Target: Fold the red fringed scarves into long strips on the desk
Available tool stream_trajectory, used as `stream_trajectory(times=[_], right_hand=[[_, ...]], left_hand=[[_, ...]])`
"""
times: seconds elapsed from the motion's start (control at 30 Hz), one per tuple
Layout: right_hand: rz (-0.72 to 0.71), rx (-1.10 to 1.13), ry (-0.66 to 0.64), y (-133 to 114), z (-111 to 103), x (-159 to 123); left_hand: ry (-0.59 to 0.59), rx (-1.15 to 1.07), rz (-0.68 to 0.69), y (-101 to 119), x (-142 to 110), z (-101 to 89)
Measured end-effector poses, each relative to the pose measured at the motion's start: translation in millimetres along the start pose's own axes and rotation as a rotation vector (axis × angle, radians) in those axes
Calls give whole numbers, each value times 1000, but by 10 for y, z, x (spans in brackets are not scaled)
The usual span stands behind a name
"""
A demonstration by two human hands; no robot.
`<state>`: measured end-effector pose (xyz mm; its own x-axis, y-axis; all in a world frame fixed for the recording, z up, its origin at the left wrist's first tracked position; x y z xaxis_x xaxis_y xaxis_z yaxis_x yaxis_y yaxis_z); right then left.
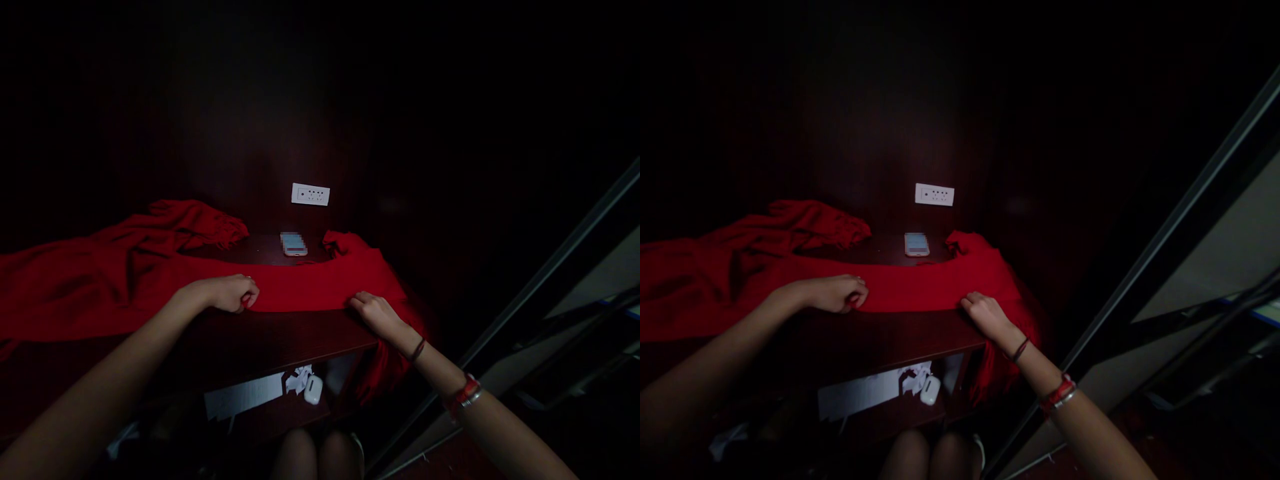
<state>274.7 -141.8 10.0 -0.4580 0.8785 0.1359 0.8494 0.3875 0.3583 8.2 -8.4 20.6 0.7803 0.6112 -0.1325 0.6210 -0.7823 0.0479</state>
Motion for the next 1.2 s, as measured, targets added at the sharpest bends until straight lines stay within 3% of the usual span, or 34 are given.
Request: stream_trajectory(times=[0.13, 0.23, 0.43, 0.57, 0.63, 0.73, 0.8, 0.87, 0.93, 1.0, 1.1, 1.2], right_hand=[[-1, -16, 37, 2, -12, -7], [19, -17, 57, 34, -37, 15], [28, 61, 71, 90, -1, -36], [-41, 58, 81, 63, 58, -73], [-54, 44, 83, 48, 89, -74], [-52, 53, 111, 40, 124, -69], [-48, 73, 131, 43, 140, -70], [-40, 92, 145, 50, 149, -76], [-36, 108, 147, 54, 154, -84], [-30, 120, 143, 53, 156, -91], [-20, 125, 132, 49, 157, -91], [-20, 135, 127, 48, 161, -85]], left_hand=[[103, -115, 74, 75, 17, -19], [151, -243, 37, 110, 109, 30], [-110, -164, -337, -55, 245, 275], [-211, -143, -397, -172, 184, 228], [-183, -166, -389, -119, 213, 136], [83, -252, -229, 200, 453, -54], [233, -272, 47, 539, 703, -117], [190, -237, 241, 822, 972, -58], [115, -202, 300, 950, 1201, 55], [81, -187, 253, 903, 1352, 165], [83, -178, 79, 606, 1433, 259], [189, -141, -61, 338, 1412, 199]])
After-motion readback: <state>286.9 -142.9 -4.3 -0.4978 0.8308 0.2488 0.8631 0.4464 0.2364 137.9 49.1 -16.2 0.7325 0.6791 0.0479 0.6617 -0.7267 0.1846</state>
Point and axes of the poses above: each hand's wrist, its own x-axis towards the middle knuckle, its own z-axis out of the palm, y = z × x, the point moved 3 cm from there along x, towards the middle knuckle, and after that the axes turned 10 degrees about -z, right-handed, at the moved point
